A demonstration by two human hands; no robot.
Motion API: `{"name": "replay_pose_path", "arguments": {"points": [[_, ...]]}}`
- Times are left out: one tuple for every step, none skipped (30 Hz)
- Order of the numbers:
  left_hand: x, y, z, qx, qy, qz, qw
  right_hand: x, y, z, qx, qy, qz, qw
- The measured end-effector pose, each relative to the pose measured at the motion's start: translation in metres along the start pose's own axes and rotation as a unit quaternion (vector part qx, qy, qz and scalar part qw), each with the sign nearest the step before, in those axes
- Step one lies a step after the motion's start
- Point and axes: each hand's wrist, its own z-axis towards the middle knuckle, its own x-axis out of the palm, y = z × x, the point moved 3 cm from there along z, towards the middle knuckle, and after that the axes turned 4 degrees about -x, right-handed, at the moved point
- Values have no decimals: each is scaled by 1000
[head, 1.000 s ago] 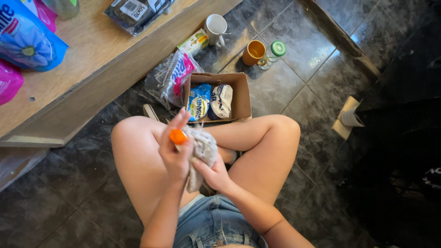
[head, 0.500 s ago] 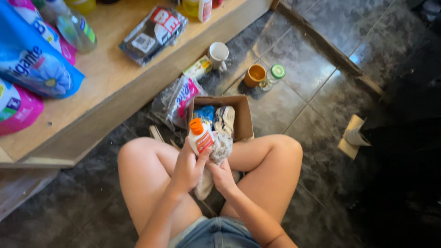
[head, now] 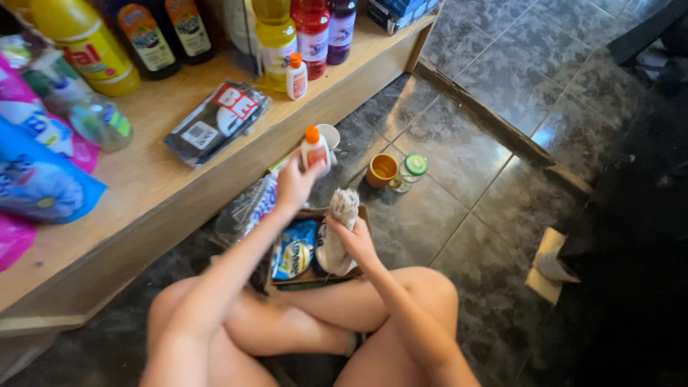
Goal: The person sorts various household goods and food items on the floor, cleaning some with a cloth and liquid, and placing items into a box or onto low shelves.
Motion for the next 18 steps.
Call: {"name": "replay_pose_path", "arguments": {"points": [[10, -2, 19, 6, -1, -6, 1000, -6, -6, -4, -8, -2, -4, 1000], [18, -6, 39, 22, -25, 11, 999, -11, -14, -8, 27, -1, 16, 1000], [22, -12, 63, 40, -53, 28, 997, -12, -20, -7, 57, 3, 36, 998], [28, -25, 92, 49, -57, 23, 997, -11, -1, 2, 46, 3, 34, 998], [31, -30, 104, 108, -117, 38, 987, -8, 8, -8, 95, -10, 67, 993], [35, -34, 116, 167, -176, 53, 969, -6, 16, -18, 143, -23, 99, 984], [41, -35, 126, 159, -171, 56, 971, -10, 13, -18, 153, -24, 98, 983], [45, -32, 136, 86, -185, 109, 973, -14, 11, -19, 149, -10, 80, 986], [46, -34, 151, 19, -201, 159, 967, -15, 10, -14, 138, 6, 62, 989], [52, -33, 159, 18, -201, 160, 966, -18, 12, -11, 139, 7, 63, 988], [57, -29, 166, 2, -205, 157, 966, -20, 16, -10, 114, 15, 58, 992], [61, -25, 172, -14, -210, 154, 965, -22, 21, -10, 89, 23, 53, 994], [65, -24, 175, -15, -208, 156, 965, -23, 19, -9, 92, 22, 54, 994], [68, -23, 178, -7, -212, 137, 968, -22, 19, -9, 80, 34, 52, 995], [70, -22, 179, -1, -217, 117, 969, -23, 18, -9, 69, 46, 49, 995], [72, -20, 181, -3, -215, 117, 969, -22, 22, -9, 72, 45, 49, 995], [72, -21, 182, 9, -244, 135, 960, -22, 26, -9, 70, 51, 38, 996], [72, -21, 183, 21, -273, 154, 950, -21, 30, -9, 68, 57, 27, 996]]}}
